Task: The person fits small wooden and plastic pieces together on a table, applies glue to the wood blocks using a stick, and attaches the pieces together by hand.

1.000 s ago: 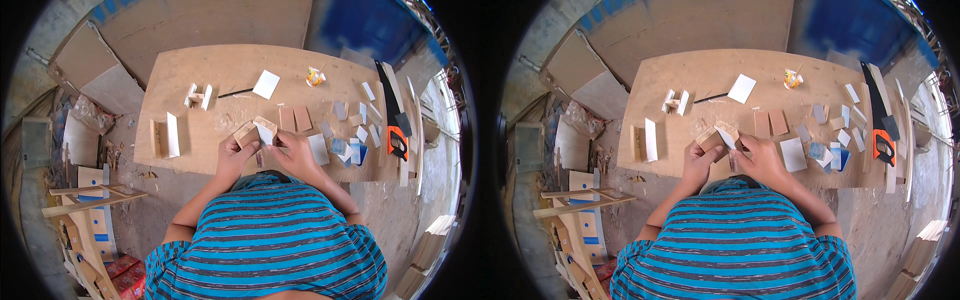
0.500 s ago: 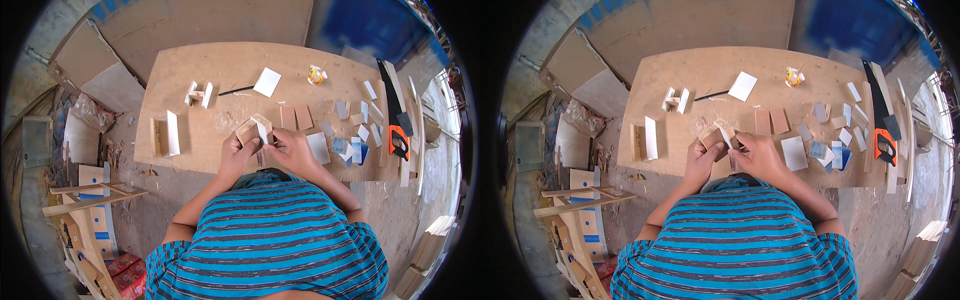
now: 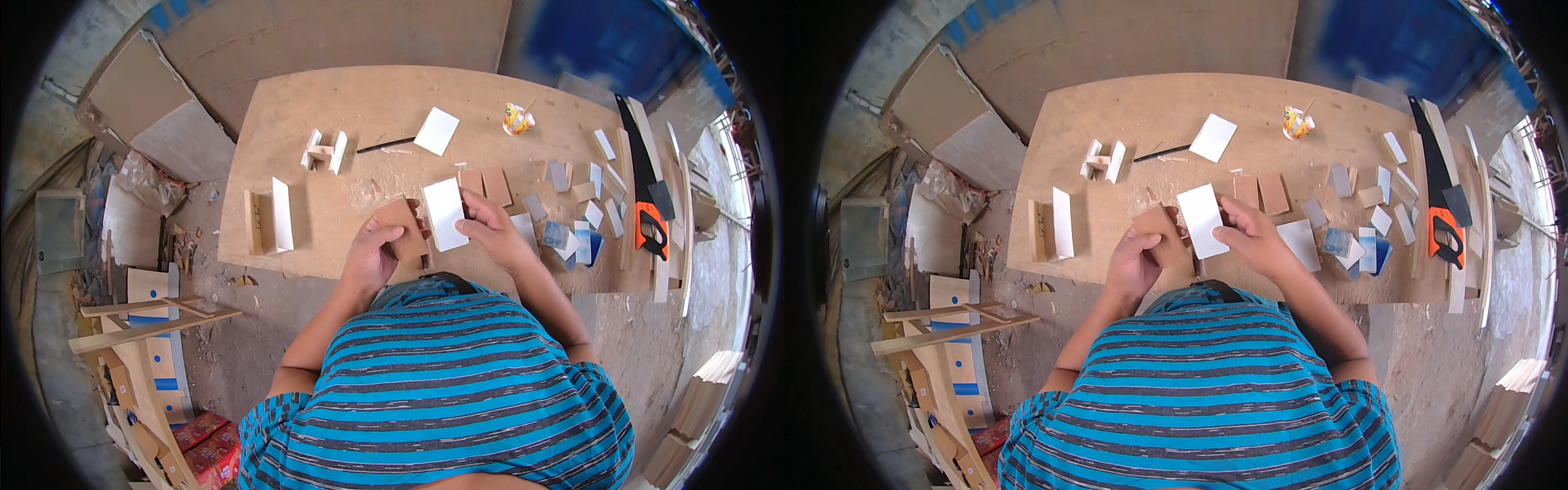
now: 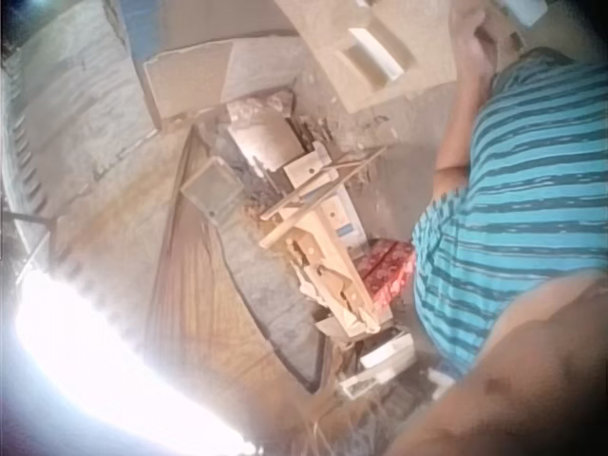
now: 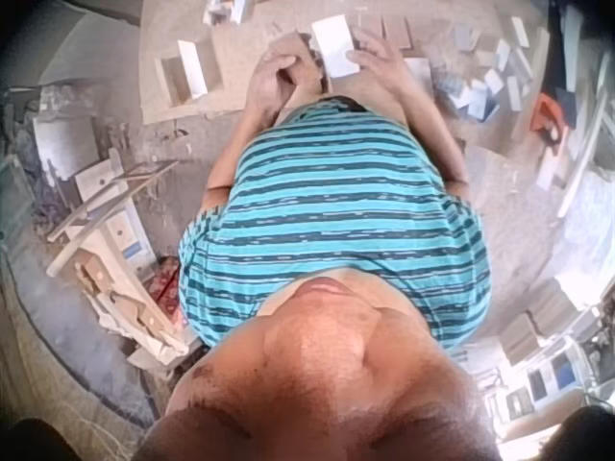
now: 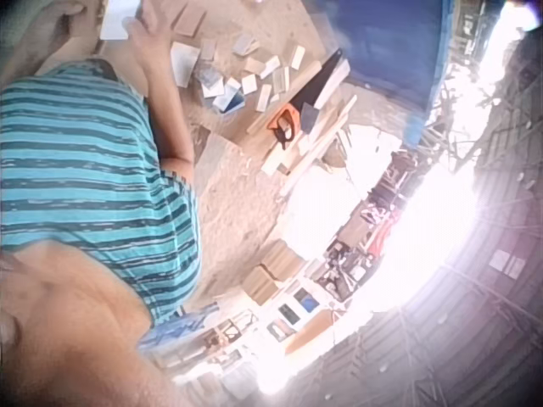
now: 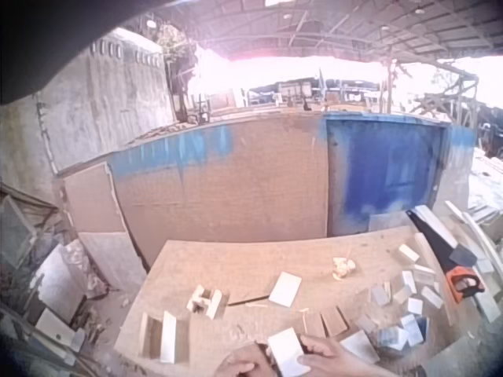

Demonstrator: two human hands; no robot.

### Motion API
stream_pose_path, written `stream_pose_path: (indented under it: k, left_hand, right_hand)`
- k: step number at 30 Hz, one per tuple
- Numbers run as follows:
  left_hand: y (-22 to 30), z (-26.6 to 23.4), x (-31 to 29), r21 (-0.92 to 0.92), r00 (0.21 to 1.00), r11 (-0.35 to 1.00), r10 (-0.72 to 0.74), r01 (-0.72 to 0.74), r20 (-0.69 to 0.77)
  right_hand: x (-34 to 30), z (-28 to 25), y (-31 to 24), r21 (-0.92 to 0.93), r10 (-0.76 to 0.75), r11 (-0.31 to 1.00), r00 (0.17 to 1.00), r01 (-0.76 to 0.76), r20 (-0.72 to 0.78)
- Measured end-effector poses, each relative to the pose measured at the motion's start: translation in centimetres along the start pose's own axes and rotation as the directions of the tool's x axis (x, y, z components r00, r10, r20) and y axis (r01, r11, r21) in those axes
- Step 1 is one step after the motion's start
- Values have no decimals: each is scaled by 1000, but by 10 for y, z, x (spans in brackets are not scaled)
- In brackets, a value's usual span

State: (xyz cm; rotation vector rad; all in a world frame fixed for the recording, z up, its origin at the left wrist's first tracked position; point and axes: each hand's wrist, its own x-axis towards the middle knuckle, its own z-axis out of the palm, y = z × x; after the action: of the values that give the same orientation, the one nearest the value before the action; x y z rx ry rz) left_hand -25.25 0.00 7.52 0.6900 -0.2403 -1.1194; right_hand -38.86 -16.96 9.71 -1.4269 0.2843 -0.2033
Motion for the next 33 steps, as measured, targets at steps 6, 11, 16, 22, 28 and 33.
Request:
stream_pose_path:
  k: [6, 11, 16, 22, 28, 33]
  left_hand:
    - [-7, 1, -3, 14, 997, 1000, -1, 2, -72]
    - [-12, -8, -5, -4, 999, 1000, 8, -8, -48]
    - [-7, 3, -8, 117, 999, 992, 50, -51, 6]
    - [4, 11, -17, 293, 987, 951, 59, -102, 152]
    - [18, 27, -18, 498, 930, 817, 116, -290, 349]
    - [20, 36, -18, 533, 910, 775, 127, -339, 395]
  right_hand:
    - [-3, 6, 4, 134, 99, 984, 987, -116, 130]
    - [-6, 8, 7, 195, 247, 939, 950, -283, 193]
    - [-6, 9, 13, 256, 185, 936, 955, -243, 232]
    - [-10, 4, 12, 177, 79, 976, 961, -129, 264]
    - [-17, 5, -1, 71, -20, 997, 979, 6, 205]
    - [-19, 5, -8, 69, -55, 997, 978, 42, 200]
